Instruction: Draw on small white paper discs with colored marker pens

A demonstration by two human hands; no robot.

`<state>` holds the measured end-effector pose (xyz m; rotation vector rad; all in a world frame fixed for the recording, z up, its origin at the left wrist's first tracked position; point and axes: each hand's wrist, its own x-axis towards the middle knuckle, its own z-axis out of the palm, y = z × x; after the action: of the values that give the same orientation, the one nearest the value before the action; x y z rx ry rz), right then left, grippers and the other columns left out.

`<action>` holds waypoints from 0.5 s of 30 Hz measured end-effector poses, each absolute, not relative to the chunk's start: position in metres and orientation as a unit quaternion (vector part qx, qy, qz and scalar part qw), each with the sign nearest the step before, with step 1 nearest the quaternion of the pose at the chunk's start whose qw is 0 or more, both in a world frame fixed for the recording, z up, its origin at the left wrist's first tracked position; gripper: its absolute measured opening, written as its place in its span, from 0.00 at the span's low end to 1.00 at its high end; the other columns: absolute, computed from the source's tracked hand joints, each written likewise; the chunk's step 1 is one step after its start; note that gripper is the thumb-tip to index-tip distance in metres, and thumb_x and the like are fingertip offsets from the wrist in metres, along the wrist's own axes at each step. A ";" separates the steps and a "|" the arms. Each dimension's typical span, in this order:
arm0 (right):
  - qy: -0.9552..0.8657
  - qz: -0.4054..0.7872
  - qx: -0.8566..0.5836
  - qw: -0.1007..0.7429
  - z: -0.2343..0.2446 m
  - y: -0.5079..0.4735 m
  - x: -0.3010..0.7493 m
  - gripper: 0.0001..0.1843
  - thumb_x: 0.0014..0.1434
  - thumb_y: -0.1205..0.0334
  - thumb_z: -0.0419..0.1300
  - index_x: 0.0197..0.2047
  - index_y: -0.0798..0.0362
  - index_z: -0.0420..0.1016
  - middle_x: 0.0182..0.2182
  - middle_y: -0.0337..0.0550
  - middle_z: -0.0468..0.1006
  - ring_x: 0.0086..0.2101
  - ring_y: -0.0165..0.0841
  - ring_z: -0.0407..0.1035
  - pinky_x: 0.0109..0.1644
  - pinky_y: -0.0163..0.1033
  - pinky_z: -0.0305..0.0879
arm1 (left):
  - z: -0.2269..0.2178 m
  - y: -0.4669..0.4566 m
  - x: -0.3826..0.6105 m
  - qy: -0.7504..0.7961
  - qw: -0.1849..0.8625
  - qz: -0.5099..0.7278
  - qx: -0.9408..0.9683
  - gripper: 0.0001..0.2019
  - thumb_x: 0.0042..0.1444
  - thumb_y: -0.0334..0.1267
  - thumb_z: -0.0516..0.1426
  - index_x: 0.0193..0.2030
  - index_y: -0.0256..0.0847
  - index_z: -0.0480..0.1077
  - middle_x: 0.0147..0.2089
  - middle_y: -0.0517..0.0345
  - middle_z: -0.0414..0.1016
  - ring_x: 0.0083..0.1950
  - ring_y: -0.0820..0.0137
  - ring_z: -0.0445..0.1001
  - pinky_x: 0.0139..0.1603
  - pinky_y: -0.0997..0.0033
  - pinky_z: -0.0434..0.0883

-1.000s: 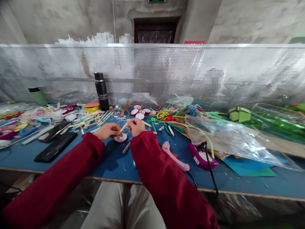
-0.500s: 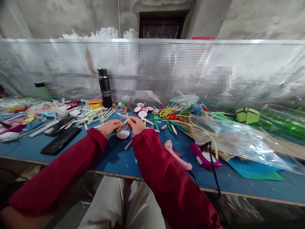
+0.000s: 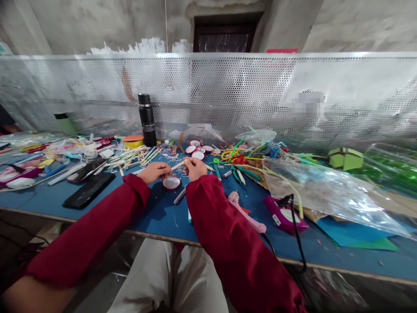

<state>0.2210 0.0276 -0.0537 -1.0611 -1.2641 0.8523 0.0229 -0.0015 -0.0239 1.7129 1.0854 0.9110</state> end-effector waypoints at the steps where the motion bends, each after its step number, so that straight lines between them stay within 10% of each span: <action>1: -0.533 0.380 -0.459 0.600 -0.053 0.027 0.220 0.22 0.50 0.43 0.63 0.40 0.52 0.81 0.29 0.41 0.81 0.25 0.32 0.70 0.25 0.36 0.67 | -0.023 -0.002 0.023 0.439 0.448 0.362 0.689 0.13 0.56 0.46 0.63 0.29 0.38 0.75 0.22 0.59 0.71 0.25 0.73 0.66 0.29 0.72 0.63; 15: -0.654 0.270 -0.467 0.530 -0.057 0.016 0.213 0.19 0.58 0.48 0.65 0.48 0.50 0.80 0.33 0.42 0.84 0.33 0.37 0.78 0.40 0.43 0.75 | -0.028 0.007 0.016 0.469 0.357 0.475 0.653 0.08 0.65 0.39 0.54 0.34 0.41 0.65 0.26 0.63 0.67 0.26 0.73 0.64 0.31 0.72 0.61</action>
<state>0.2129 0.0164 -0.0570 -1.1157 -1.5599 0.6452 0.0158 0.0068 -0.0280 1.6864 1.2097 1.2274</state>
